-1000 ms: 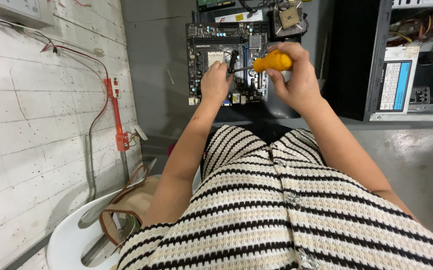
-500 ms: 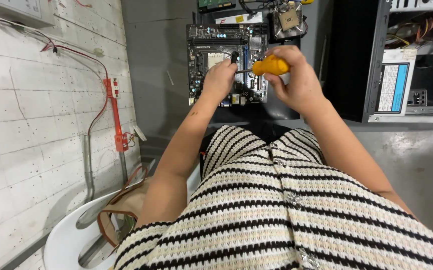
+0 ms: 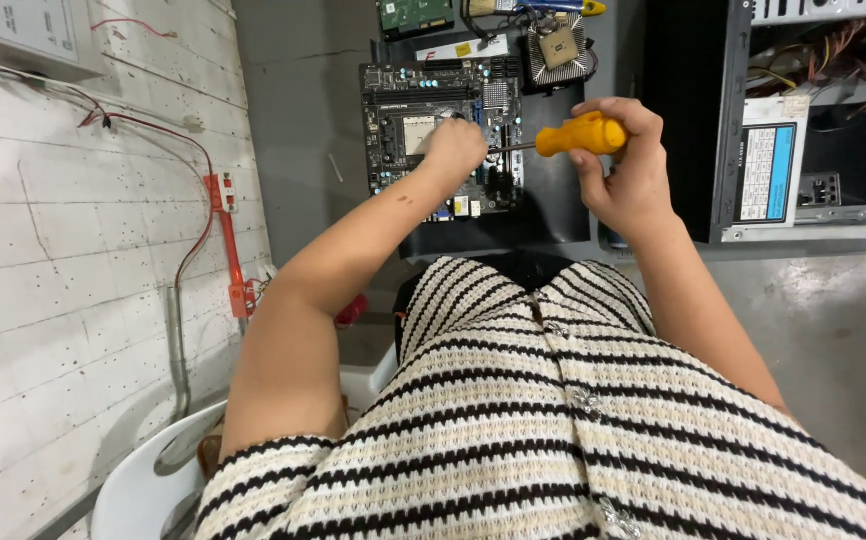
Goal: Removing a motherboard from a PC case and then unscrewing components from the board on a repair bench.
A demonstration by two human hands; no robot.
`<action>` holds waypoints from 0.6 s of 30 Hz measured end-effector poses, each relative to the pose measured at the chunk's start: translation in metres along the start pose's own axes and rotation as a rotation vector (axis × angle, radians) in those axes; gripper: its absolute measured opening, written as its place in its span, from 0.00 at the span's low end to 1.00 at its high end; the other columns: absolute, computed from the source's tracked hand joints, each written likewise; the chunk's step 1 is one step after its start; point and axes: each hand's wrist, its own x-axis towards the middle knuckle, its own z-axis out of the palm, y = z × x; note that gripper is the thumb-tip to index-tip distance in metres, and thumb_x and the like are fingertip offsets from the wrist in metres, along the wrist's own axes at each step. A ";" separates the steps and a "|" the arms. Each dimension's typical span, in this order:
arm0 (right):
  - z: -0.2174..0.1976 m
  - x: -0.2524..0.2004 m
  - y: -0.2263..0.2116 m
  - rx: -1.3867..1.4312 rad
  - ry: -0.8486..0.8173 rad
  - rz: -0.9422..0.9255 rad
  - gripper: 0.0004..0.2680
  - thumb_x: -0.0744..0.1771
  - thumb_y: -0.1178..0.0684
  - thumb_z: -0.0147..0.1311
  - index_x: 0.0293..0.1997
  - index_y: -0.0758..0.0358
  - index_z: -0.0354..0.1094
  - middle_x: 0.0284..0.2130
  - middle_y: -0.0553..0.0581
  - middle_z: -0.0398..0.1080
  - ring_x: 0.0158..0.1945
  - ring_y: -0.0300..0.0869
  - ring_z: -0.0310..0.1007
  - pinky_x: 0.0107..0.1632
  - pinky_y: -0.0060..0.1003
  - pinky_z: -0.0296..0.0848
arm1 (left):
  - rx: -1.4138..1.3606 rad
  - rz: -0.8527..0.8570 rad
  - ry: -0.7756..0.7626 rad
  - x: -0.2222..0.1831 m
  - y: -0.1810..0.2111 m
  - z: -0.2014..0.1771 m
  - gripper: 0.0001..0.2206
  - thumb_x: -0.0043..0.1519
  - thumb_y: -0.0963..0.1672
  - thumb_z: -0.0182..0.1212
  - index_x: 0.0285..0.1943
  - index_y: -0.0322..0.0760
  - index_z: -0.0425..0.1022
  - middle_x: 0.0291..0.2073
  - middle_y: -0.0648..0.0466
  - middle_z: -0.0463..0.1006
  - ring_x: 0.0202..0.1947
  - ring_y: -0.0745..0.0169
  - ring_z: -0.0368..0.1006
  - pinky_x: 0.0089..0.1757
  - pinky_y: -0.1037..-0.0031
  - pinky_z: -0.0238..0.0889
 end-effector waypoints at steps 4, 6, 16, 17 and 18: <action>-0.001 -0.002 -0.003 0.005 0.027 -0.007 0.13 0.74 0.55 0.47 0.63 0.64 0.45 0.53 0.76 0.64 0.56 0.59 0.70 0.56 0.48 0.72 | 0.023 0.050 -0.123 0.003 -0.004 -0.013 0.11 0.60 0.39 0.65 0.51 0.41 0.80 0.48 0.49 0.77 0.45 0.53 0.76 0.35 0.63 0.75; 0.000 -0.004 0.002 -0.029 0.053 -0.007 0.14 0.74 0.56 0.50 0.62 0.68 0.46 0.52 0.72 0.65 0.53 0.60 0.72 0.53 0.50 0.74 | -0.005 0.036 0.180 0.001 -0.002 0.024 0.05 0.56 0.38 0.64 0.39 0.37 0.79 0.35 0.47 0.74 0.34 0.50 0.73 0.30 0.58 0.68; 0.002 -0.007 0.008 -0.048 0.136 0.002 0.16 0.74 0.55 0.51 0.63 0.70 0.45 0.51 0.69 0.65 0.52 0.60 0.73 0.51 0.50 0.77 | 0.119 -0.086 0.790 -0.007 0.001 0.084 0.05 0.57 0.43 0.55 0.37 0.37 0.74 0.31 0.48 0.66 0.31 0.47 0.68 0.31 0.57 0.60; 0.004 -0.007 0.007 -0.046 0.134 0.004 0.16 0.74 0.55 0.51 0.63 0.70 0.45 0.51 0.69 0.65 0.52 0.60 0.73 0.51 0.50 0.77 | 0.117 -0.086 0.788 -0.011 0.002 0.081 0.05 0.57 0.43 0.55 0.37 0.37 0.74 0.31 0.48 0.66 0.31 0.47 0.68 0.31 0.57 0.60; 0.005 -0.006 0.006 -0.041 0.136 0.001 0.16 0.74 0.55 0.51 0.63 0.71 0.45 0.51 0.69 0.65 0.52 0.60 0.73 0.51 0.50 0.77 | 0.057 -0.117 0.823 -0.016 0.003 0.078 0.06 0.56 0.42 0.57 0.38 0.36 0.73 0.31 0.46 0.66 0.31 0.47 0.68 0.31 0.58 0.61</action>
